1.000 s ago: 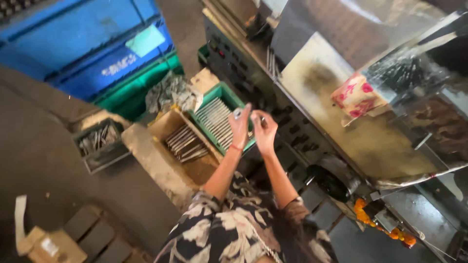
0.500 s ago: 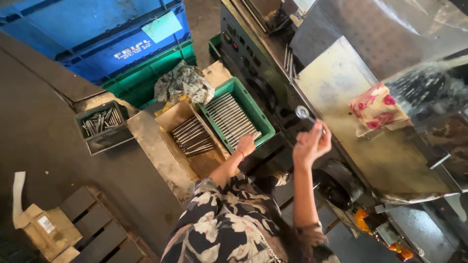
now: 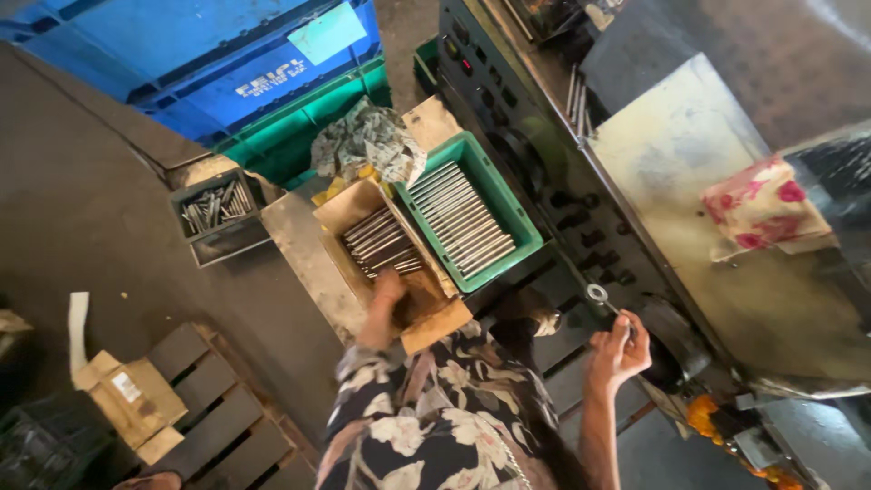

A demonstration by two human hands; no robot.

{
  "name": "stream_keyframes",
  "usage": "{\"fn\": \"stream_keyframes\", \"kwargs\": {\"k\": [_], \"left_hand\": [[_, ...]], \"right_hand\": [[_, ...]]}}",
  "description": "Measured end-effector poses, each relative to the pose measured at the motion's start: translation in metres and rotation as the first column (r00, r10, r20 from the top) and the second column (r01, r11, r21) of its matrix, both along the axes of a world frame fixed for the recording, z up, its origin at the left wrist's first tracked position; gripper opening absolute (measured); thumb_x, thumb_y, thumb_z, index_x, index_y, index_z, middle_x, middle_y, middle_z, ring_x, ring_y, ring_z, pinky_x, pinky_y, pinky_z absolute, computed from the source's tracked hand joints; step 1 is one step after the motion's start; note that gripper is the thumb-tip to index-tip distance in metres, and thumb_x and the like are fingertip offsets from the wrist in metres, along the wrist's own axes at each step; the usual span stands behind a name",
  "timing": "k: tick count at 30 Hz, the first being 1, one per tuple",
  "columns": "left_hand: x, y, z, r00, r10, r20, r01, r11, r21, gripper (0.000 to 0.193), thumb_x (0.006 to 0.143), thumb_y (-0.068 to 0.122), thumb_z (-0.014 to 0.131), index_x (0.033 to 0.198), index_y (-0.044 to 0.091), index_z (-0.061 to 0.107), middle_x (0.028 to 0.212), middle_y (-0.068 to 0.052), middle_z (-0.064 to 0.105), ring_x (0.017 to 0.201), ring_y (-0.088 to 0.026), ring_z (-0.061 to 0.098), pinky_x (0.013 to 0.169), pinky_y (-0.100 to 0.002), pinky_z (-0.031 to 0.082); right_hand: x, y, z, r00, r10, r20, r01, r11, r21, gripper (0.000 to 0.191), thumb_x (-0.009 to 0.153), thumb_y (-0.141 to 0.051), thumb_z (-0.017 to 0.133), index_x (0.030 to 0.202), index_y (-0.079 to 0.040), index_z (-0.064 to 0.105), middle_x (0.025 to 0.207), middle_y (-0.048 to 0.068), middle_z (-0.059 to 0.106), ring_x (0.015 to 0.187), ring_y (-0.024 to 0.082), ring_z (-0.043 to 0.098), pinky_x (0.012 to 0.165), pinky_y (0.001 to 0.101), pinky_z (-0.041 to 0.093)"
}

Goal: The person repeatedly picks up metal rods from a green crate, inserts them into a grinding machine, and operates a lever to grind the rod ends. After each cycle, the person removes the rod and places it into a cardboard box. The process is repeated for multiple rods.

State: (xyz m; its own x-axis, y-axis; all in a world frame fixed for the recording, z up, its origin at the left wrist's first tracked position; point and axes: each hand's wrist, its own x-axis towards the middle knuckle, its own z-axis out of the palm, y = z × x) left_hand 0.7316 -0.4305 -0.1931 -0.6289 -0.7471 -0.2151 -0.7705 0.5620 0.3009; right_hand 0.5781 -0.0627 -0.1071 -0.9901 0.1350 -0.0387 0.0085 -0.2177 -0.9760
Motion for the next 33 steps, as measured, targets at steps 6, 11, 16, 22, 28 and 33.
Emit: {"fn": "stream_keyframes", "kwargs": {"k": [6, 11, 16, 22, 28, 33], "left_hand": [[0.010, 0.021, -0.041, 0.989, -0.144, 0.041, 0.150, 0.943, -0.296, 0.025, 0.097, 0.022, 0.050, 0.119, 0.017, 0.063, 0.123, -0.010, 0.062, 0.118, -0.040, 0.068, 0.096, -0.056, 0.055], [0.016, 0.050, -0.034, 0.968, -0.188, 0.164, 0.175, 0.980, 0.089, 0.029, 0.101, 0.020, 0.047, 0.123, 0.007, 0.062, 0.118, -0.018, 0.065, 0.087, -0.038, 0.074, 0.071, -0.054, 0.060], [0.011, 0.044, -0.003, 0.911, -0.390, 0.131, 0.365, 0.913, 0.181, 0.019, 0.093, 0.019, 0.058, 0.092, 0.007, 0.074, 0.097, -0.021, 0.074, 0.089, -0.039, 0.073, 0.076, -0.049, 0.060], [-0.001, 0.039, 0.032, 0.861, -0.396, -0.320, 0.495, 0.798, 0.344, 0.036, 0.093, 0.040, 0.068, 0.087, 0.005, 0.073, 0.080, -0.017, 0.070, 0.071, -0.029, 0.067, 0.063, -0.040, 0.050], [-0.067, 0.119, 0.069, 0.702, 0.275, -0.657, 0.571, 0.333, 0.750, 0.034, 0.110, 0.037, 0.053, 0.127, 0.008, 0.060, 0.072, 0.001, 0.052, 0.062, -0.009, 0.048, 0.056, -0.024, 0.040], [-0.103, 0.169, 0.114, 0.674, 0.316, -0.667, 0.707, -0.015, 0.707, 0.051, 0.103, 0.024, 0.056, 0.151, 0.027, 0.038, 0.071, 0.009, 0.041, 0.055, -0.002, 0.037, 0.048, -0.019, 0.031]], "right_hand": [[0.020, 0.003, 0.000, 0.998, 0.050, -0.022, -0.047, 0.992, 0.114, 0.021, 0.105, -0.016, 0.069, 0.115, 0.003, 0.067, 0.071, -0.002, 0.053, 0.054, 0.005, 0.043, 0.051, 0.0241, 0.038], [0.031, -0.001, -0.009, 0.998, 0.055, 0.011, -0.056, 0.990, 0.130, 0.019, 0.103, -0.011, 0.069, 0.115, 0.004, 0.067, 0.076, -0.001, 0.058, 0.055, 0.004, 0.046, 0.050, 0.0246, 0.040], [0.033, -0.009, -0.011, 0.996, 0.082, 0.018, -0.084, 0.984, 0.156, 0.022, 0.101, -0.013, 0.070, 0.116, 0.003, 0.068, 0.078, 0.000, 0.061, 0.055, 0.004, 0.047, 0.050, 0.0222, 0.038], [0.031, -0.023, 0.003, 0.985, 0.175, 0.009, -0.173, 0.962, 0.212, 0.024, 0.099, -0.017, 0.071, 0.116, 0.001, 0.070, 0.075, -0.003, 0.059, 0.057, 0.003, 0.049, 0.050, 0.0205, 0.037], [0.018, -0.048, 0.026, 0.959, 0.284, 0.014, -0.281, 0.941, 0.188, 0.025, 0.100, -0.020, 0.068, 0.116, -0.001, 0.072, 0.070, -0.005, 0.057, 0.054, 0.002, 0.045, 0.048, 0.0208, 0.036], [0.012, -0.052, 0.048, 0.982, 0.182, -0.045, -0.179, 0.981, 0.079, 0.023, 0.103, -0.019, 0.064, 0.116, -0.002, 0.071, 0.064, -0.005, 0.052, 0.053, 0.003, 0.044, 0.048, 0.0208, 0.033]]}}
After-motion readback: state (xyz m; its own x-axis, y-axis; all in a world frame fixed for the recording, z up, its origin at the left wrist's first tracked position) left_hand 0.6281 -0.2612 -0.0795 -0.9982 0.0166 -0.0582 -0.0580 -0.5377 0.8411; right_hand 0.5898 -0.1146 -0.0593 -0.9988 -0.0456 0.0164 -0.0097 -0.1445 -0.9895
